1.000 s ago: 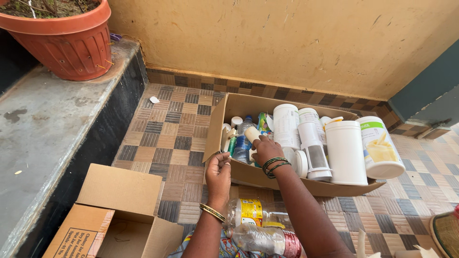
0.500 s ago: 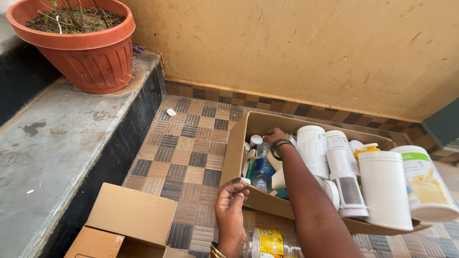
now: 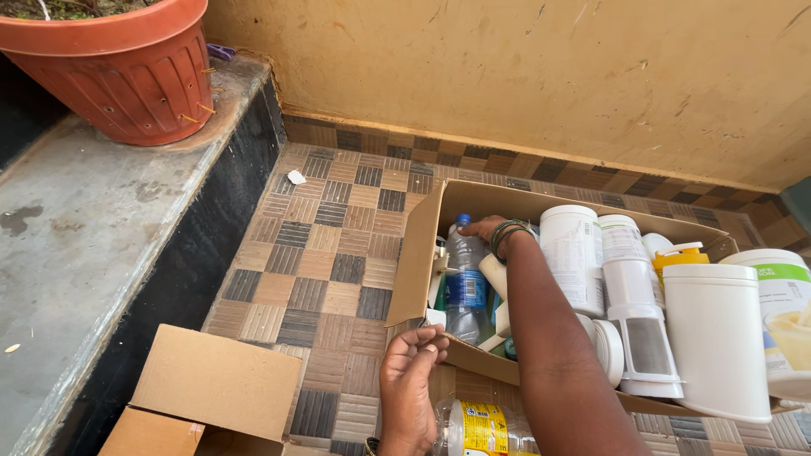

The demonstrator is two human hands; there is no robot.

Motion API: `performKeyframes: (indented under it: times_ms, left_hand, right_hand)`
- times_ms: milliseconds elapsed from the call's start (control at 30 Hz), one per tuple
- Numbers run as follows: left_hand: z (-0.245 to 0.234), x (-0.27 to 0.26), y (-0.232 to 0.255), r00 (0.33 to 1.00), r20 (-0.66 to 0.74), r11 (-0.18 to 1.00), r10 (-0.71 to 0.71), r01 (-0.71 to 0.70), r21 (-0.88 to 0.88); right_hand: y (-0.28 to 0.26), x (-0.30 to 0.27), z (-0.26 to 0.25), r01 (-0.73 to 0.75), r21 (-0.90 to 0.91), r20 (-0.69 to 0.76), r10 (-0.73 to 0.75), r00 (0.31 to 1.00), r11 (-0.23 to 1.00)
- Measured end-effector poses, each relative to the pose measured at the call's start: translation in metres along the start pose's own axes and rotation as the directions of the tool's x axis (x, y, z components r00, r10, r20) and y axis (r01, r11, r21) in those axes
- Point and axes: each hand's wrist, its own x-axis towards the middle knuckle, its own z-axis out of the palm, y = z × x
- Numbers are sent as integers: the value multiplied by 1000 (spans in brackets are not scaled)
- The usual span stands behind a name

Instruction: The person sits on the floor and sorts various plastic containers, bottles, and jars into a cardboard box. They pick up items one by one, inspect them, and place them into the box.

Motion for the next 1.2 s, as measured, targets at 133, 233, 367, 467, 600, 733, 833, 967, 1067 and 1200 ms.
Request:
performKeyframes:
  times_ms: [133, 233, 367, 467, 600, 733, 833, 967, 1067, 1200]
  left_hand:
    - [9, 16, -17, 971, 228, 987, 76, -107, 123]
    - [21, 43, -32, 954, 290, 955, 79, -156, 251]
    - [49, 85, -40, 981, 177, 938, 81, -135, 320]
    - [69, 101, -41, 991, 115, 903, 71, -113, 415]
    - [82, 101, -35, 982, 118, 768, 150, -190, 611]
    - [89, 82, -22, 894, 306, 660, 328, -448, 603]
    - [104, 62, -5, 813, 384, 475, 439, -572, 668]
    - [121, 27, 13, 707, 494, 372, 506, -696, 614]
    - [125, 1, 14, 617, 566, 291, 546, -774, 562]
    - [120, -30, 8, 399, 690, 97, 604, -896, 433]
  right_hand:
    - [-4, -24, 4, 157, -16, 43, -156, 987, 988]
    - [-11, -42, 6, 252, -86, 89, -245, 965, 964]
    - [-16, -73, -4, 445, -123, 150, -426, 892, 887]
    - [-11, -105, -15, 561, -38, 312, -524, 793, 827]
    - [-8, -157, -21, 645, -266, 256, -592, 764, 717]
    - [-6, -219, -27, 755, -352, 138, -767, 626, 553]
    - [-8, -271, -30, 859, -310, 103, -884, 455, 406]
    - [2, -337, -29, 889, -316, -5, -938, 347, 331]
    - [18, -376, -28, 901, -305, -68, -951, 303, 309]
    - [58, -412, -27, 901, -180, -132, -917, 377, 396]
